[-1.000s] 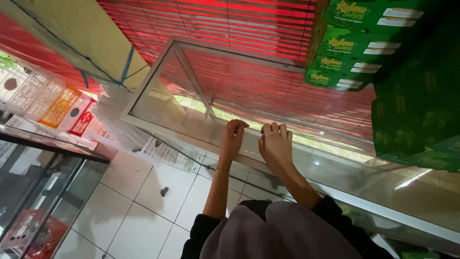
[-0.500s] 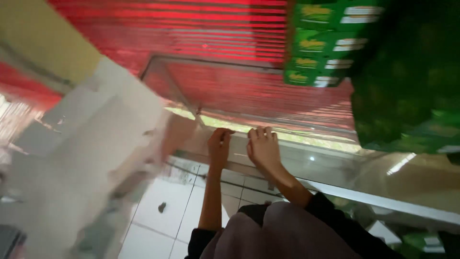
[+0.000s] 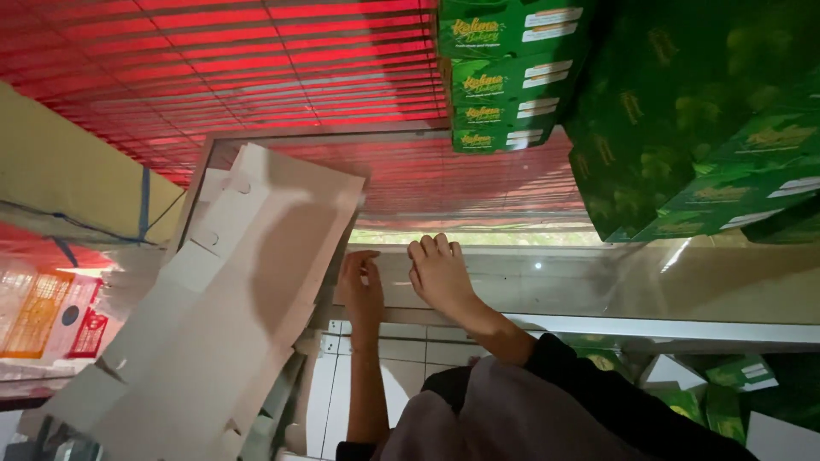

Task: The person assembles cardboard bakery boxes by folding and tucking the flaps.

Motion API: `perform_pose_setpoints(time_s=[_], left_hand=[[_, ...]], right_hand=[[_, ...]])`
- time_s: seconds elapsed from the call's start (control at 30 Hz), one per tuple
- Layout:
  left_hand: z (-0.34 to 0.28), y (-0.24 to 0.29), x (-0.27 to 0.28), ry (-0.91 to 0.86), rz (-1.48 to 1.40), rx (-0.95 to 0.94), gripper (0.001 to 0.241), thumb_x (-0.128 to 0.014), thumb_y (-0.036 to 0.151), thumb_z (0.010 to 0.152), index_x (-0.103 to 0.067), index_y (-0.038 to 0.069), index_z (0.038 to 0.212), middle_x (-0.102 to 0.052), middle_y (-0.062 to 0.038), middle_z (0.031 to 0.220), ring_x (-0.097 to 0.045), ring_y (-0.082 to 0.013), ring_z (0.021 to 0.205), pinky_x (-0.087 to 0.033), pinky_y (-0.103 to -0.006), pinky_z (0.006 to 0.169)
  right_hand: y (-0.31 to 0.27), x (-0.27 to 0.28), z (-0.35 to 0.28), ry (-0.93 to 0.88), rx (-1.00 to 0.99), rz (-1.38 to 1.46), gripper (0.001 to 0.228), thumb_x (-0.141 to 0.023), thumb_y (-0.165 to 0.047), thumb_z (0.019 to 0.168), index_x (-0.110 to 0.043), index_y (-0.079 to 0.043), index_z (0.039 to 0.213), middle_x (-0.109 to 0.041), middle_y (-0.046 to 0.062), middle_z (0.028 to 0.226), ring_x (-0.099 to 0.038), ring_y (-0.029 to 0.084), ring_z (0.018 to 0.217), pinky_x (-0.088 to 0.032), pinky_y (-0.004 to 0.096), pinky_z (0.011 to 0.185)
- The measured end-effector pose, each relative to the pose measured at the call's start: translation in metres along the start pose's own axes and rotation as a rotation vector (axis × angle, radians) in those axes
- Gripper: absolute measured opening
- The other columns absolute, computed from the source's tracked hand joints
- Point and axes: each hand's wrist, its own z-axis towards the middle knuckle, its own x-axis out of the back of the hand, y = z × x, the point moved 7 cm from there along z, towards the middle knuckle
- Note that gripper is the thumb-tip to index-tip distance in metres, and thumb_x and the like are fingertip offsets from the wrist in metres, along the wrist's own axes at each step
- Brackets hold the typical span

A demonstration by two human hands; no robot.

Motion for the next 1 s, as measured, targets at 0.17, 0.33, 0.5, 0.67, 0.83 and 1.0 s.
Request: perform_pose_setpoints(time_s=[0.17, 0.33, 0.5, 0.67, 0.83, 1.0], left_hand=[[-0.045, 0.040, 0.016, 0.180, 0.403, -0.322, 0.015, -0.064, 0.004, 0.095, -0.068, 0.011, 0.108, -0.067, -0.005, 0.116, -0.063, -0.0251, 0.110, -0.047, -0.0474, 0.100], [-0.040, 0.086, 0.085, 0.356, 0.807, -0.078, 0.045, -0.073, 0.017, 0.077, -0.066, 0.013, 0.121, -0.060, -0.016, 0.130, -0.055, -0.0403, 0.122, -0.043, -0.0534, 0.098], [-0.034, -0.025, 0.073, -0.356, 1.142, 0.432, 0.042, -0.048, 0.041, 0.112, -0.050, 0.011, 0.143, -0.051, -0.014, 0.145, -0.051, -0.0301, 0.132, -0.047, -0.0537, 0.105], [-0.027, -0.051, 0.042, -0.034, 1.284, 0.184, 0.051, -0.055, 0.031, 0.096, -0.049, 0.018, 0.145, -0.050, -0.015, 0.143, -0.052, -0.0343, 0.126, -0.052, -0.0516, 0.091], [-0.012, -0.075, 0.018, 0.023, 1.384, 0.165, 0.046, -0.054, 0.023, 0.107, -0.048, 0.014, 0.151, -0.053, -0.017, 0.146, -0.057, -0.0336, 0.125, -0.055, -0.0452, 0.085], [0.002, -0.067, 0.009, -0.031, 1.285, 0.179, 0.051, -0.053, 0.020, 0.103, -0.045, 0.012, 0.153, -0.052, -0.015, 0.144, -0.057, -0.0301, 0.123, -0.055, -0.0438, 0.089]], right_hand=[[0.002, -0.005, 0.003, -0.053, -0.016, 0.011, 0.021, -0.067, -0.014, 0.085, -0.058, -0.007, 0.103, -0.056, 0.011, 0.099, -0.051, 0.032, 0.097, -0.040, 0.049, 0.083], [-0.001, 0.004, 0.002, -0.024, -0.024, 0.025, 0.021, -0.065, -0.015, 0.083, -0.059, -0.009, 0.103, -0.057, 0.010, 0.100, -0.051, 0.032, 0.101, -0.040, 0.049, 0.087], [0.003, 0.002, 0.005, -0.112, -0.064, 0.032, 0.018, -0.066, -0.014, 0.086, -0.060, -0.009, 0.102, -0.057, 0.010, 0.099, -0.052, 0.031, 0.099, -0.039, 0.050, 0.086], [-0.003, 0.012, 0.003, 0.001, -0.015, 0.066, 0.018, -0.066, -0.012, 0.084, -0.060, -0.010, 0.101, -0.058, 0.009, 0.100, -0.051, 0.032, 0.101, -0.039, 0.049, 0.085], [-0.001, 0.011, 0.004, -0.013, -0.001, 0.056, 0.019, -0.066, -0.011, 0.085, -0.061, -0.010, 0.102, -0.058, 0.010, 0.100, -0.051, 0.033, 0.101, -0.039, 0.049, 0.085], [-0.001, 0.012, 0.005, -0.017, -0.003, 0.061, 0.020, -0.066, -0.012, 0.084, -0.061, -0.009, 0.103, -0.058, 0.010, 0.101, -0.050, 0.033, 0.102, -0.039, 0.049, 0.085]])
